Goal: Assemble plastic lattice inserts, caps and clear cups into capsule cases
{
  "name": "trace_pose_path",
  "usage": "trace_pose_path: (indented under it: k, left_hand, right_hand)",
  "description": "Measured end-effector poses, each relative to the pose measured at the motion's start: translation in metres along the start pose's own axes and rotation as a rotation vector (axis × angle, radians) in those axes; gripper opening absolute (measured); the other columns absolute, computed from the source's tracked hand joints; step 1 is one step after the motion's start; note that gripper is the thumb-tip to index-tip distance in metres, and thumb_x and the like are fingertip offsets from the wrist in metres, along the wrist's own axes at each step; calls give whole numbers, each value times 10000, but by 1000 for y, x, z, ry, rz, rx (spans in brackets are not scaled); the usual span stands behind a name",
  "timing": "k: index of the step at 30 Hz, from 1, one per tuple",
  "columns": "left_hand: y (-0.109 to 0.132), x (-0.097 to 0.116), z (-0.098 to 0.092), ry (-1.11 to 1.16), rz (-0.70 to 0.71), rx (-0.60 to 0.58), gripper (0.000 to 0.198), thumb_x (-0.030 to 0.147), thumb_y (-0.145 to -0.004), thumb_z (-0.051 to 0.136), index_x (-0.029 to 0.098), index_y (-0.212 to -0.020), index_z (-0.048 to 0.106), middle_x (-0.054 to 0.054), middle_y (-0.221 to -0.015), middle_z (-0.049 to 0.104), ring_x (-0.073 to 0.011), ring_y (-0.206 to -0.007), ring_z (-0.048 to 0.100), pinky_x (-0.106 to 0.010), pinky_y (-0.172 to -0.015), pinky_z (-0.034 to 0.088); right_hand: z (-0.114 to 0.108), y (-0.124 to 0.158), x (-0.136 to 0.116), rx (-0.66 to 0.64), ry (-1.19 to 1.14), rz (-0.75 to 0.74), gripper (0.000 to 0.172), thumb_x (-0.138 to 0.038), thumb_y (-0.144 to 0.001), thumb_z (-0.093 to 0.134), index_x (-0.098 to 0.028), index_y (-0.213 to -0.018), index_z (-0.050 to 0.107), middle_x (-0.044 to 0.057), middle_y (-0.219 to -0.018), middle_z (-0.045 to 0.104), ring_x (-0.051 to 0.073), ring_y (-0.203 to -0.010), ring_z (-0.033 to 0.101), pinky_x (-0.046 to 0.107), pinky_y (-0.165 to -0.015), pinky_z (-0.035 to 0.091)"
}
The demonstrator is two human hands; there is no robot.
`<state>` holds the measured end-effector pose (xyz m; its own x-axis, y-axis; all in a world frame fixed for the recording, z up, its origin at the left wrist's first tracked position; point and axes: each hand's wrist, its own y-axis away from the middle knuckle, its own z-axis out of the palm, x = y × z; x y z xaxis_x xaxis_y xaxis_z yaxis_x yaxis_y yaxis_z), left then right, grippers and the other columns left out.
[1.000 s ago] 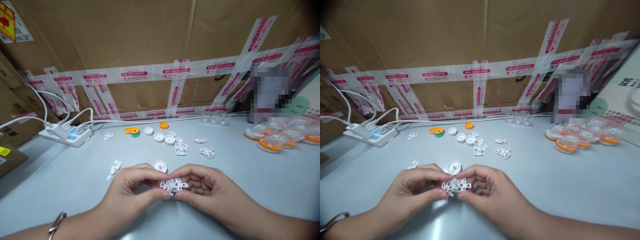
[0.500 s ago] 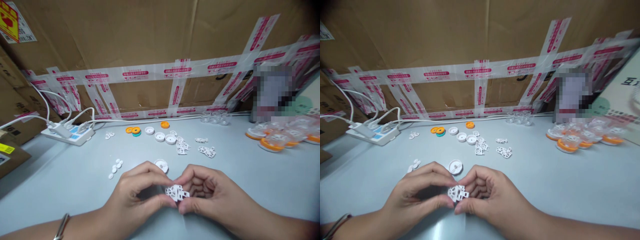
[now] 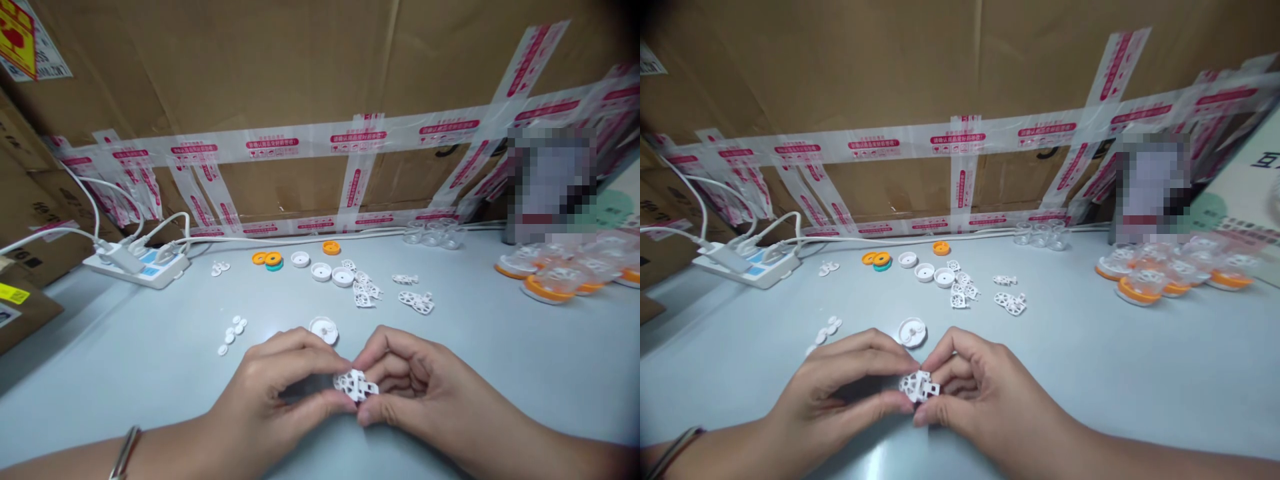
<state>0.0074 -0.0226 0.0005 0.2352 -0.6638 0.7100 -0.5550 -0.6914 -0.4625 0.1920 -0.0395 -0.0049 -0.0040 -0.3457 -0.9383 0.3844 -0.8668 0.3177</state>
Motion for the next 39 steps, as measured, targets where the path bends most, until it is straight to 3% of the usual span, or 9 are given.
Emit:
trace_pose_path:
  k: [15, 25, 28, 32, 35, 39]
  left_hand:
    - [2, -4, 2, -77, 31, -6, 162, 117, -734, 670, 120, -895, 653, -62, -767, 659, -140, -705, 621, -230, -616, 493]
    - [6, 0, 8, -362, 330, 16, 71, 82, -752, 638, 132, -781, 597, -28, -680, 659, -117, -608, 582, -247, -602, 431]
    - [6, 1, 8, -402, 363, 4, 60, 83, -756, 631, 121, -787, 597, -35, -702, 666, -117, -614, 594, -252, -607, 427]
    - [7, 2, 9, -428, 379, -5, 45, 80, -780, 605, 121, -800, 608, -37, -703, 667, -115, -616, 599, -254, -611, 426]
    - [8, 3, 7, -417, 355, -42, 43, 157, -794, 621, 128, -825, 610, -48, -712, 669, -132, -642, 608, -262, -619, 436]
    - [0, 5, -10, -387, 309, -26, 220, 318, -786, 637, 135, -903, 602, -57, -775, 673, -149, -729, 620, -256, -658, 467]
  right_hand:
    - [-1, -3, 0, -20, -51, -16, 334, -190, -560, 803, -181, -695, 498, -84, -588, 601, 40, -556, 520, 148, -562, 393]
    - [0, -1, 0, -82, 234, -128, 150, -242, -737, 640, -189, -766, 503, -33, -692, 580, 89, -650, 525, 211, -633, 416]
    - [0, 1, 1, -81, 312, -170, 87, -208, -757, 575, -187, -806, 506, -15, -725, 590, 99, -679, 536, 226, -655, 431]
    - [1, 0, 4, -80, 360, -221, 148, -148, -710, 566, -197, -822, 484, -14, -707, 611, 110, -676, 552, 239, -669, 449]
    - [0, -1, 6, -72, 374, -230, 171, -157, -687, 572, -194, -842, 511, -4, -701, 623, 123, -669, 569, 251, -666, 466]
    - [-1, 0, 6, -37, 437, -228, 157, -236, -708, 561, -188, -853, 601, 32, -771, 662, 152, -716, 591, 281, -705, 480]
